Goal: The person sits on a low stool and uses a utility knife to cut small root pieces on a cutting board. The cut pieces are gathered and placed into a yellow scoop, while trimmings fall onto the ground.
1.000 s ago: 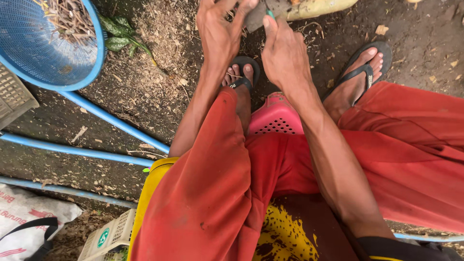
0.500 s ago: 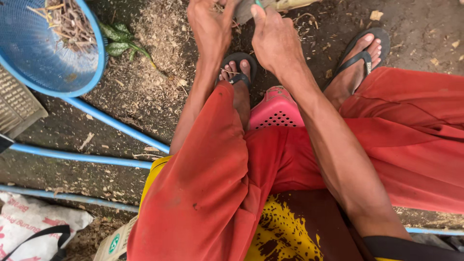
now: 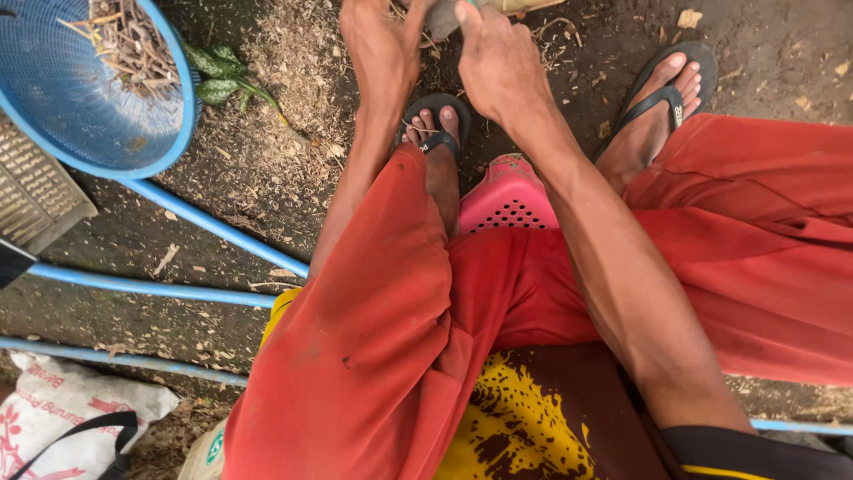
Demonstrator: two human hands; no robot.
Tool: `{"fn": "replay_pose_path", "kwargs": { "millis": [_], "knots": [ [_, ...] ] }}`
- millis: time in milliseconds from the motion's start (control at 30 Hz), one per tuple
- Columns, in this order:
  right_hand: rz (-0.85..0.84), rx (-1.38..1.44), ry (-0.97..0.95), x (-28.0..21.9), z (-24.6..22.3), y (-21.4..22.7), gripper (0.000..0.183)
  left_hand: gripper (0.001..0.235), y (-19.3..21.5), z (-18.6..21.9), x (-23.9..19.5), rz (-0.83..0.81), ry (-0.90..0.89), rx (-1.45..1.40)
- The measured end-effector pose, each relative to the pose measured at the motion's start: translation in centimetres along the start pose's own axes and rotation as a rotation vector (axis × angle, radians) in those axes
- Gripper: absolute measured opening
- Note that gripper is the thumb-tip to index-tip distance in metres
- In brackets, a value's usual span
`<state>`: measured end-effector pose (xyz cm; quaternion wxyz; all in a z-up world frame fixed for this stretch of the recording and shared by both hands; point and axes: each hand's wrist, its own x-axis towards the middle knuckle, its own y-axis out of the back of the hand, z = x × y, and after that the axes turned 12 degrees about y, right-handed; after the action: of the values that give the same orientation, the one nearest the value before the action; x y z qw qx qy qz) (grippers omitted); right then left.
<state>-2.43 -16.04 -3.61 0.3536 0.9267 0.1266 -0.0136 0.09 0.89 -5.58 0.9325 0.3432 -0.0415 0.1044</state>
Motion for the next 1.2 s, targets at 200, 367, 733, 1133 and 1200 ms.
{"fn": "replay_pose_path", "kwargs": {
  "millis": [200, 367, 733, 1133, 1200],
  "knots": [
    [-0.055, 0.317, -0.089, -0.6, 0.7, 1.1, 0.049, 0.019, 1.9, 2.7, -0.2, -0.115, 0.059, -0.065],
    [-0.011, 0.023, -0.081, -1.5, -1.0, 1.5, 0.045, 0.025, 1.9, 3.6, 0.3, -0.135, 0.087, -0.144],
    [-0.024, 0.063, -0.125, -2.5, -1.7, 2.4, 0.045, 0.020, 2.3, 3.7, -0.1, -0.151, 0.037, -0.145],
    [-0.029, -0.020, -0.088, -2.4, -1.6, 1.3, 0.049, 0.020, 2.7, 3.1, -0.5, -0.193, 0.012, -0.160],
    [-0.033, 0.011, -0.083, -2.5, -1.1, 1.2, 0.048, 0.020, 2.5, 3.2, -0.4, -0.163, 0.023, -0.161]
  ]
}}
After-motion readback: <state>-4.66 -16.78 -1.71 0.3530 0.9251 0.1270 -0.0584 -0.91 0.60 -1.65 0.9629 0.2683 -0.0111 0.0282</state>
